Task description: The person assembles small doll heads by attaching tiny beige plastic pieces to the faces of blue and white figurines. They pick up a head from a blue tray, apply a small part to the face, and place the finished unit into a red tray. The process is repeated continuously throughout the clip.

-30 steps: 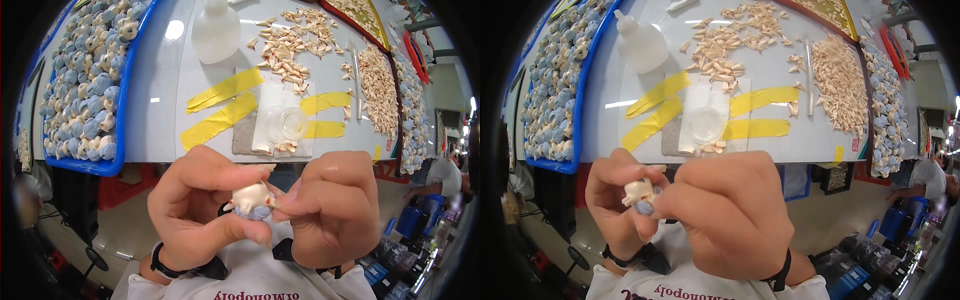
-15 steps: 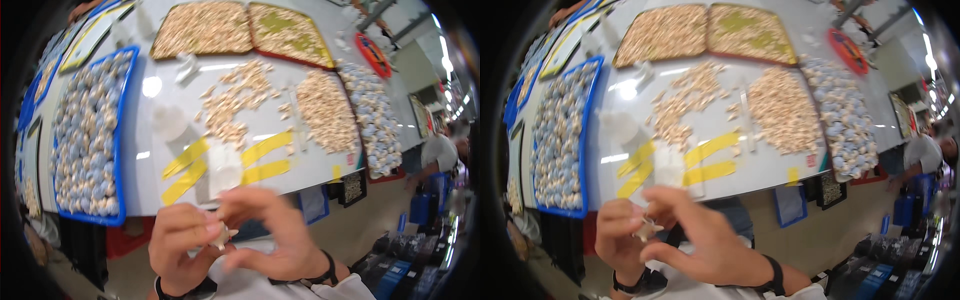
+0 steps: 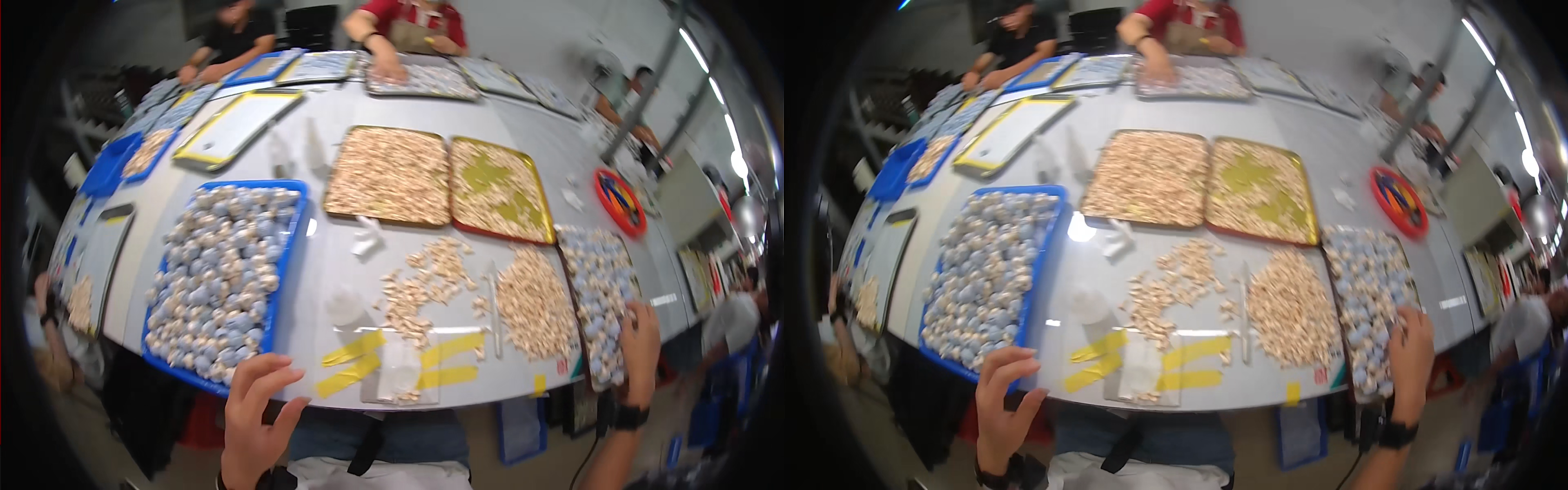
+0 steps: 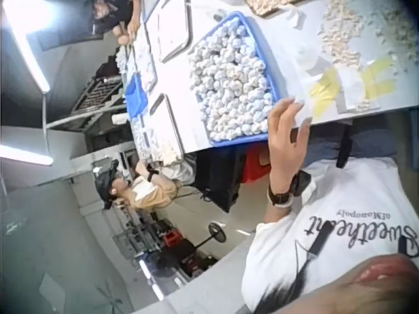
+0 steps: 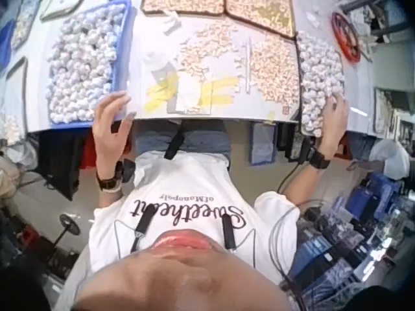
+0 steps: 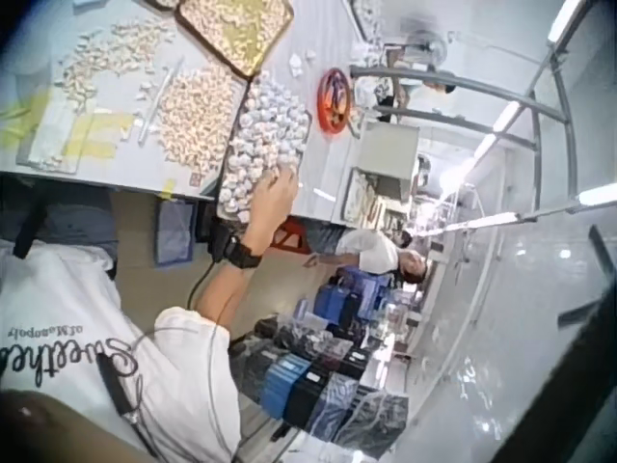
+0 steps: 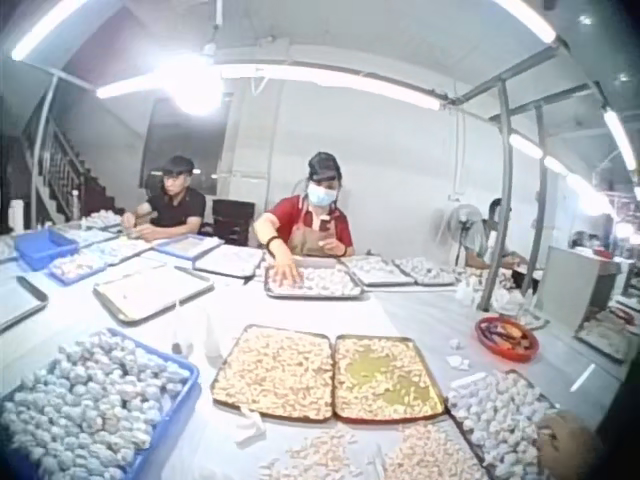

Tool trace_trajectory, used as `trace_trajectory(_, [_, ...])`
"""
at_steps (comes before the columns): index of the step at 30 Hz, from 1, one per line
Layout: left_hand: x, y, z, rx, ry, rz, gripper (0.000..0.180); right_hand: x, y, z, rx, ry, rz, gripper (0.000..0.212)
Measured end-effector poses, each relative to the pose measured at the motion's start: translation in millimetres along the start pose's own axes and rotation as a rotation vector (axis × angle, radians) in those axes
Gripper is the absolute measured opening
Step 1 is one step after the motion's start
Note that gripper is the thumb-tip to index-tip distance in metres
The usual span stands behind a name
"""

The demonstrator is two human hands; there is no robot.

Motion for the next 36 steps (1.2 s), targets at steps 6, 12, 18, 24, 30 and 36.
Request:
trace_trajectory(6, [-7, -20, -40, 0.026, -0.011, -0.084, 0.033, -8, -17, -3, 0.092, -0.001, -0.059, 0.038])
trace_trajectory(12, [-15, -67, -41, 0.561, -0.098, -0.435, 0.056, -11, -24, 18, -0.056, -0.068, -0.147, 0.044])
trace_trajectory(18, [-18, -78, -40, 0.523, -0.097, -0.433, 0.059, -17, -31, 13, 0.002, -0.048, -0.132, 0.044])
trace_trajectory(24, [-5, -97, -43, 0.532, -0.110, -0.415, 0.069, -51, -38, -3, 0.137, 0.068, -0.122, 0.041])
trace_trajectory(30, [16, -85, -58, 0.509, -0.091, -0.350, 0.074, -65, -105, -15, 0.274, -0.039, -0.293, 0.032])
trace_trajectory(36, [25, -77, -40, 0.394, -0.062, -0.289, 0.064, -49, -110, -11, 0.240, -0.155, -0.413, 0.025])
Point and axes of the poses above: each hand's wrist, its own x-axis towards the middle knuckle, its own z-axis out of the palm, y = z × x, the point moved 7 cm from there along x, towards the middle knuckle, and after that the axes turned 11 degrees about -y, right-handed, at the moved point
